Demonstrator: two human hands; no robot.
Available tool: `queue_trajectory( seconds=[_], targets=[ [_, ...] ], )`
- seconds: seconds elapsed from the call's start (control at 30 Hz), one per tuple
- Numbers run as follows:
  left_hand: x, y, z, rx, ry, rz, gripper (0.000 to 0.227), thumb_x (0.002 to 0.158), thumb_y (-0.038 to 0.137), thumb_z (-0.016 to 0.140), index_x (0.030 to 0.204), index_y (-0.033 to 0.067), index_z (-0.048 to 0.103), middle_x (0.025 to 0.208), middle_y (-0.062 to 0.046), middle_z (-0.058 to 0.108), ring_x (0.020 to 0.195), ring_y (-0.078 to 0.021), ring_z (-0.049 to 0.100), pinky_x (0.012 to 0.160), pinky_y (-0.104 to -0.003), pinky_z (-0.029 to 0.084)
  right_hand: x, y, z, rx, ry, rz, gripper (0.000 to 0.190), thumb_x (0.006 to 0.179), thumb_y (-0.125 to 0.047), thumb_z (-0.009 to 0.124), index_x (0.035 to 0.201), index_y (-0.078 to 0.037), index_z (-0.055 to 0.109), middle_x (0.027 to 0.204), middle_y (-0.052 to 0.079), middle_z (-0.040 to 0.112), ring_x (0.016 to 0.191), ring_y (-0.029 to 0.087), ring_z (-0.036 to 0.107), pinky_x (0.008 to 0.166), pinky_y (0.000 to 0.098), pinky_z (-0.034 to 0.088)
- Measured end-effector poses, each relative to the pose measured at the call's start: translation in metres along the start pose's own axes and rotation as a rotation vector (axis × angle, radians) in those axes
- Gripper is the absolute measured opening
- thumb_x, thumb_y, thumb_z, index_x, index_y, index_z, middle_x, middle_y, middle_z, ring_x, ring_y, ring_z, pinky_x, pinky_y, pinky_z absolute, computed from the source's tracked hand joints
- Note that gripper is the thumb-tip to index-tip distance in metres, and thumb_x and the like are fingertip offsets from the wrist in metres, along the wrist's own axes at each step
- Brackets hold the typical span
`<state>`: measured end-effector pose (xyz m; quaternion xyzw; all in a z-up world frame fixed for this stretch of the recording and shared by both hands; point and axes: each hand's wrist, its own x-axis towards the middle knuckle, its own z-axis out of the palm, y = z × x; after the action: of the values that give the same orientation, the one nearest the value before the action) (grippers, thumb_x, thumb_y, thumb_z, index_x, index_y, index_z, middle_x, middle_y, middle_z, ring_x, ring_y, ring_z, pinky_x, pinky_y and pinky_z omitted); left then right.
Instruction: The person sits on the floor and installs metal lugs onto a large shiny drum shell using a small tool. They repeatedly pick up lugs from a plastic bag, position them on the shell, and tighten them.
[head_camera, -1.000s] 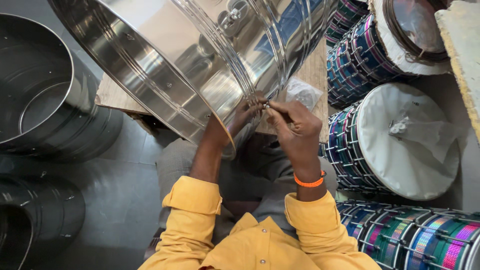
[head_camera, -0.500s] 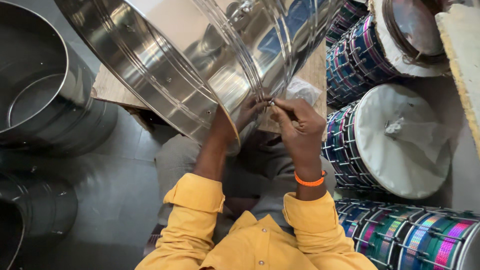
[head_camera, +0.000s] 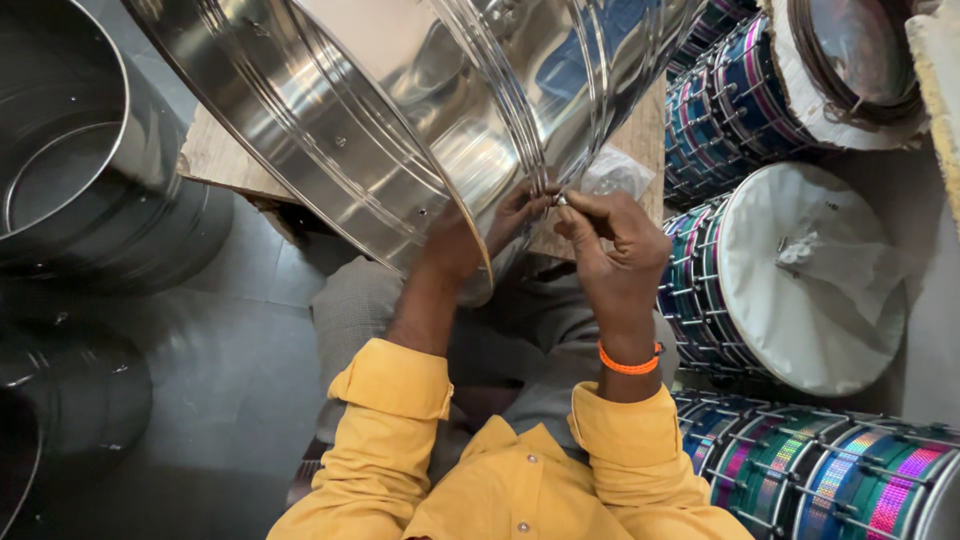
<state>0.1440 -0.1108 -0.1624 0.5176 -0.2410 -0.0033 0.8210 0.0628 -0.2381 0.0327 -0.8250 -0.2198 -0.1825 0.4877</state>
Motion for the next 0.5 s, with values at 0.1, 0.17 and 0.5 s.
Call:
queue_trajectory(
  seconds=[0.1, 0.17, 0.5],
  targets=[
    [0.007, -0.032, 0.003, 0.026, 0.069, -0.03, 0.034, 0.108, 0.023, 0.061, 0.139, 0.0072, 0.061, 0.135, -0.003, 0.064, 0.132, -0.0133, 0.056, 0.114, -0.03, 0.045, -0.002, -0.003, 0.0, 0.026, -0.003, 0.007, 0.013, 0.098, 0.004, 0.074, 0.111, 0.003, 0.071, 0.096, 0.008, 0.071, 0.084, 0.013, 0.075, 0.072, 0.0227, 0.058],
    [-0.006, -0.021, 0.0, 0.03, 0.107, -0.161, 0.034, 0.107, 0.022, 0.058, 0.138, 0.0076, 0.061, 0.136, -0.002, 0.063, 0.135, -0.0131, 0.054, 0.115, -0.029, 0.042, 0.0, -0.003, 0.0, 0.022, -0.002, 0.01, 0.013, 0.098, 0.004, 0.074, 0.111, 0.003, 0.071, 0.096, 0.008, 0.071, 0.084, 0.013, 0.075, 0.071, 0.0224, 0.057],
    [-0.002, -0.031, -0.014, 0.318, 0.097, -0.095, 0.032, 0.105, 0.021, 0.064, 0.133, 0.0057, 0.065, 0.13, -0.006, 0.066, 0.126, -0.0174, 0.059, 0.108, -0.032, 0.047, -0.001, -0.001, -0.002, -0.043, -0.009, -0.036, 0.014, 0.097, 0.004, 0.074, 0.111, 0.002, 0.072, 0.096, 0.009, 0.072, 0.083, 0.015, 0.075, 0.072, 0.0238, 0.057]
  ],
)
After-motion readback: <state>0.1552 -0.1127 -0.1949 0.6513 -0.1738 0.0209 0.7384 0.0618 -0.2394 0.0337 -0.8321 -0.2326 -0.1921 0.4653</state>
